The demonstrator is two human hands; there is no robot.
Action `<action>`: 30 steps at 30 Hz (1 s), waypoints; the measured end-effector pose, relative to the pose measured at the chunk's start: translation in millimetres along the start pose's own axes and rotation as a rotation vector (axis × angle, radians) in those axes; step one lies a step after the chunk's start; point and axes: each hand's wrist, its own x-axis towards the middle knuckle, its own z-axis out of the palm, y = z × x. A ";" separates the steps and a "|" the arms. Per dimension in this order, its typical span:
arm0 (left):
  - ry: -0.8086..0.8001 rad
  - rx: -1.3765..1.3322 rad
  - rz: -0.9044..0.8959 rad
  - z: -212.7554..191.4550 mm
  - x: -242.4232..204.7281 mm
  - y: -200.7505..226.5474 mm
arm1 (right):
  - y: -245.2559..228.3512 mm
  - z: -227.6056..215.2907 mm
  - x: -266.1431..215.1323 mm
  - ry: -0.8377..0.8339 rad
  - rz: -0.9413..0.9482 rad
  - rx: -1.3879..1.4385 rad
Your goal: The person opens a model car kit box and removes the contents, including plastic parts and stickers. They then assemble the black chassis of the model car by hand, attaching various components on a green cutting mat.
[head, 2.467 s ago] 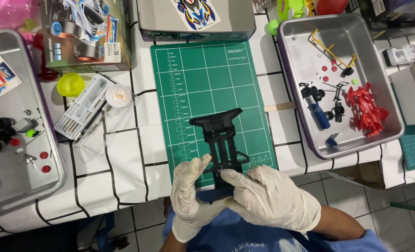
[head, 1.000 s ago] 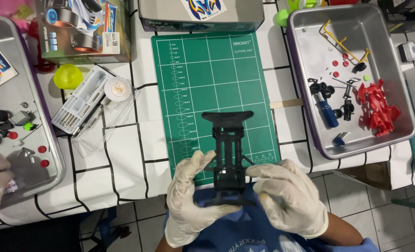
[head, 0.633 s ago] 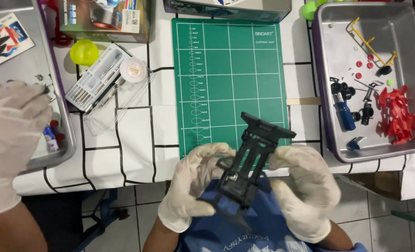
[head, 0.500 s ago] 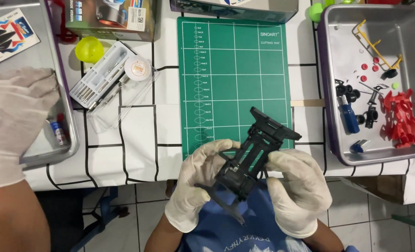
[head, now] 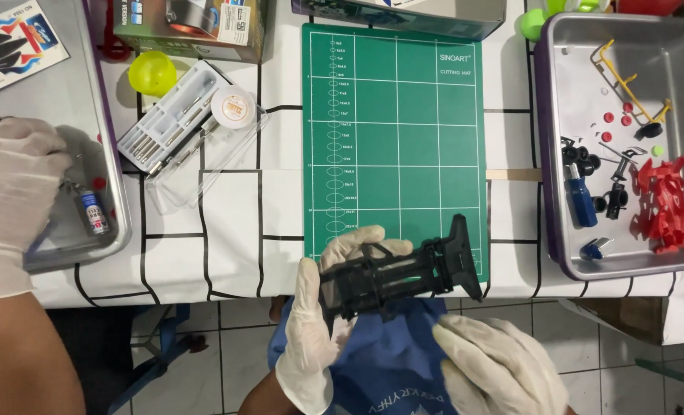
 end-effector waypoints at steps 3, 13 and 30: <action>-0.009 0.128 -0.016 15.9 -9.7 8.6 | -5.5 -18.8 2.2 0.015 0.065 -0.099; 0.028 0.213 -0.093 22.6 -23.3 10.4 | -2.7 -17.4 8.6 -0.034 -0.078 -0.147; 0.248 0.040 -0.141 -149.0 -25.6 -14.9 | 262.5 -123.9 52.1 -0.117 0.679 -0.094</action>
